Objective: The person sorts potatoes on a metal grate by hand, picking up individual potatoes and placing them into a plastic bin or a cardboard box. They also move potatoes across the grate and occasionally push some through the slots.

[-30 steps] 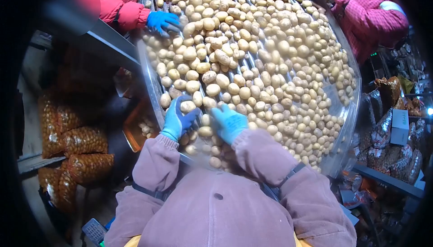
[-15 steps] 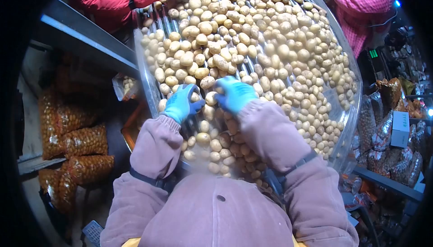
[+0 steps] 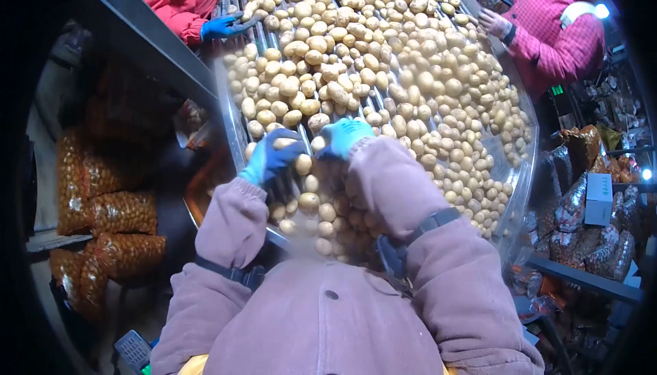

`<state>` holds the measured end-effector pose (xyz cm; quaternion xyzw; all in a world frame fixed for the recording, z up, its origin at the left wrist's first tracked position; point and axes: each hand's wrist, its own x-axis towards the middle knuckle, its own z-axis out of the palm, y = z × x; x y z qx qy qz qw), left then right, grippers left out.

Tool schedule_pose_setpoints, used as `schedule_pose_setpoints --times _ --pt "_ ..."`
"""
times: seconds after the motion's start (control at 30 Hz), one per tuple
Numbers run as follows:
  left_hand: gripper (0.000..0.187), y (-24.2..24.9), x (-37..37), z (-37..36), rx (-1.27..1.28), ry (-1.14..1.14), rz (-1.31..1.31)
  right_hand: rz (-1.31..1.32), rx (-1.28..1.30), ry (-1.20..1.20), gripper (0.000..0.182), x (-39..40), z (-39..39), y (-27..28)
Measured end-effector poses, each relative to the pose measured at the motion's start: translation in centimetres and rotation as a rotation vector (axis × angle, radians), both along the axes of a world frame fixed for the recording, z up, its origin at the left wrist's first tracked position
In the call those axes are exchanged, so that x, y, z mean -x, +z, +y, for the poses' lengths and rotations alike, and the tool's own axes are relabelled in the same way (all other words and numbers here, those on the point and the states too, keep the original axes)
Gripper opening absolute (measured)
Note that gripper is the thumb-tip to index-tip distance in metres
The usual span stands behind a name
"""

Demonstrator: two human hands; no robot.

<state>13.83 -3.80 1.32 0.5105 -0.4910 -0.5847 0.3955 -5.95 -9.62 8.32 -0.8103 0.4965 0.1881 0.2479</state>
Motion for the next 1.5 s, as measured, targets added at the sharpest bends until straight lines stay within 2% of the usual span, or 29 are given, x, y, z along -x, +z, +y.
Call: schedule_pose_setpoints --times 0.03,0.07,0.13,0.27,0.3,0.37,0.43,0.47,0.53,0.57,0.6,0.63,0.67,0.7,0.73,0.8,0.83,0.87,0.93,1.0,1.07,1.13,1.2,1.27,1.33,1.37,1.4,1.47,1.5 --pt "0.029 1.9 -0.9 1.9 -0.219 0.067 0.205 -0.2 -0.079 -0.159 0.055 1.5 0.0 -0.7" --pt "0.029 2.4 -3.2 2.9 -0.174 -0.096 0.311 -0.348 -0.079 -0.264 0.057 3.1 0.1 -2.8" --pt "0.033 -0.1 -5.8 9.0 -0.281 0.186 0.769 -0.892 -0.495 -0.724 0.059 5.4 1.8 -4.2" --pt "0.051 -2.5 -11.2 17.9 -0.057 0.017 1.165 -1.292 -0.952 -0.691 0.044 5.7 6.6 -1.3" --pt "0.054 -2.8 -12.1 21.1 -0.064 0.145 1.198 -1.232 -0.727 -0.37 0.043 4.5 7.8 -2.1" --pt "0.058 -3.7 -14.5 26.5 -0.049 0.377 1.135 -1.034 -0.782 -0.176 0.042 0.4 9.8 -3.8" --pt "0.058 -3.5 -16.5 31.1 -0.034 0.584 0.951 -0.813 -1.264 -0.266 0.046 -5.5 13.1 -3.2" --pt "0.06 -3.4 -17.6 33.1 0.02 0.574 0.964 -0.921 -1.515 -0.162 0.055 -8.4 15.0 -2.1" --pt "0.064 -3.3 -19.5 37.7 -0.029 0.708 0.939 -0.814 -1.508 -0.062 0.065 -13.3 19.6 -0.4" --pt "0.066 -2.7 -20.4 39.4 -0.063 0.717 0.899 -0.773 -1.394 0.066 0.068 -14.8 21.2 0.5" --pt "0.064 -5.7 -22.8 43.0 -0.149 0.956 0.768 -0.822 -1.297 0.163 0.07 -15.7 22.8 0.0" --pt "0.063 -5.7 -23.1 44.6 -0.141 0.904 0.819 -0.869 -1.191 0.253 0.073 -16.6 24.4 -0.7" --pt "0.063 -6.7 -23.5 46.2 -0.179 0.865 0.497 -0.998 -1.1 0.316 0.074 -17.0 25.4 -2.4" --pt "0.064 -7.6 -23.9 47.8 -0.238 0.807 0.14 -0.978 -0.878 0.302 0.07 -16.6 24.7 -1.7" --pt "0.065 -8.7 -24.4 49.5 -0.3 0.749 -0.177 -1.035 -0.807 0.24 0.064 -15.9 23.9 -2.7" --pt "0.068 -8.1 -23.8 49.3 -0.541 1.098 0.726 -1.118 -0.291 0.337 0.046 -14.0 20.4 -3.4" --pt "0.069 -11.2 -25.5 51.5 -0.573 0.983 0.888 -1.076 -0.04 0.377 0.045 -12.4 18.6 -3.5" --pt "0.066 -10.9 -24.9 50.5 -0.559 0.947 0.858 -1.001 0.147 0.404 0.046 -11.0 16.8 -5.2" --pt "0.061 -9.3 -22.6 47.0 -0.533 0.872 0.8 -0.823 0.325 0.293 0.049 -8.8 14.9 -6.3" --pt "0.058 -9.3 -22.7 42.6 -0.409 0.764 0.793 -0.67 0.285 0.211 0.048 -7.3 14.5 -7.6" --pt "0.055 -6.5 -21.8 35.6 -0.324 0.739 0.721 -0.588 0.314 0.318 0.046 -7.4 14.8 -8.9" --pt "0.046 -2.2 -19.4 27.5 -0.163 0.54 0.562 -0.521 0.331 0.355 0.044 -8.2 15.0 -9.6" --pt "0.039 1.0 -15.7 19.3 -0.142 0.382 0.358 -0.45 0.337 0.313 0.044 -8.6 15.1 -9.7" --pt "0.041 3.7 -11.0 12.8 -0.174 0.264 -0.15 -0.559 0.269 0.243 0.044 -7.3 14.6 -9.4" --pt "0.047 0.2 -8.6 7.9 0.31 0.154 -0.554 -0.772 0.313 0.129 0.038 -5.3 14.8 -8.1" --pt "0.051 -1.6 -7.8 5.8 0.258 0.091 -0.704 -0.796 0.152 -0.019 0.047 -3.7 15.2 -6.5" --pt "0.052 0.3 -6.1 4.9 0.232 -0.011 -0.953 -0.867 -0.08 -0.181 0.048 -1.8 15.6 -4.9" --pt "0.05 1.1 -3.6 3.0 0.003 -0.125 -1.275 -1.005 -0.529 -0.513 0.052 3.4 16.4 -2.3" --pt "0.055 0.5 -2.9 1.8 -0.049 -0.177 -1.338 -1.034 -0.629 -0.674 0.051 6.9 17.6 -3.1"
